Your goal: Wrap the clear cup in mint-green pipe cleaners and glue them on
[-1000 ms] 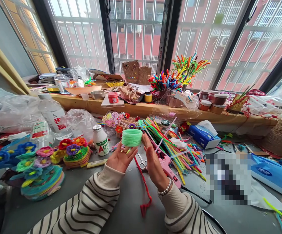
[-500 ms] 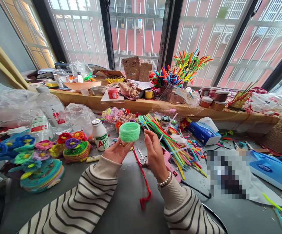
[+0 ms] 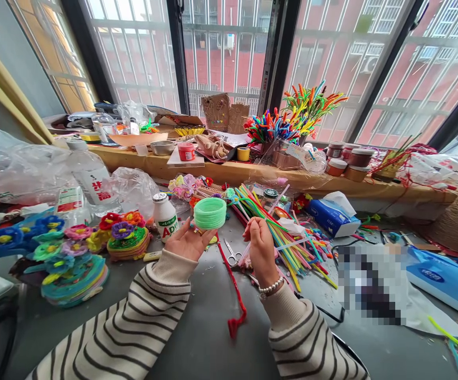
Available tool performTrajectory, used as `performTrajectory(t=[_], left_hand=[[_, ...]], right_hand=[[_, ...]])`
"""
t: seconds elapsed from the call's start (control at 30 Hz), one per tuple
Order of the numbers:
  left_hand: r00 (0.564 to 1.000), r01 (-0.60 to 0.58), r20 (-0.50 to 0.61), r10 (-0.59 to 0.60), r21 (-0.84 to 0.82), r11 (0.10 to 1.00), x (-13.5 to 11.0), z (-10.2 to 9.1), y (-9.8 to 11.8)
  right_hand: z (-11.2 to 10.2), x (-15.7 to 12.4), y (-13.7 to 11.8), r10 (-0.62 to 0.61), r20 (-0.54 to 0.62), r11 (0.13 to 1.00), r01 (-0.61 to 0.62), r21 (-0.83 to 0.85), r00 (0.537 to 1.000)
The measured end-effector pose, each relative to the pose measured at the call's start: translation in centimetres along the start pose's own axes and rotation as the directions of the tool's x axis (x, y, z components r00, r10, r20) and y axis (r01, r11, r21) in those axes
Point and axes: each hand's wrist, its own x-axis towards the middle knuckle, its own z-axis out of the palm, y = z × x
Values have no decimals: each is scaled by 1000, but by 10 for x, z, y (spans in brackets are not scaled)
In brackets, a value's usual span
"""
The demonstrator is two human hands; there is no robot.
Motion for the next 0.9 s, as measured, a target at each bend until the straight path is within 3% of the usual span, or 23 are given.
performTrajectory(t=[0.13,0.33,0.5,0.6,0.73,0.9], left_hand=[[1000,-9,-19,12,108,994,0,3,-6],[999,-14,39,5,217,976,-6,5,-13],[983,-142,163,88,360,922,-8,1,-17],[968,-213,206,145,364,907,-6,1,-19],[936,-291,305,174,397,870,-5,2,-20],[935,-257,344,91,478,840,-6,-3,-20]], right_hand=[[0,0,-2,9,78,1000,-10,13,997],[0,0,-8,60,162,998,-58,-17,985],[0,1,-12,98,190,995,-99,-7,977],[-1,2,-11,102,226,995,-104,-4,969],[-4,2,-10,66,237,998,-65,-11,969],[-8,2,-10,-36,157,996,49,-75,987]])
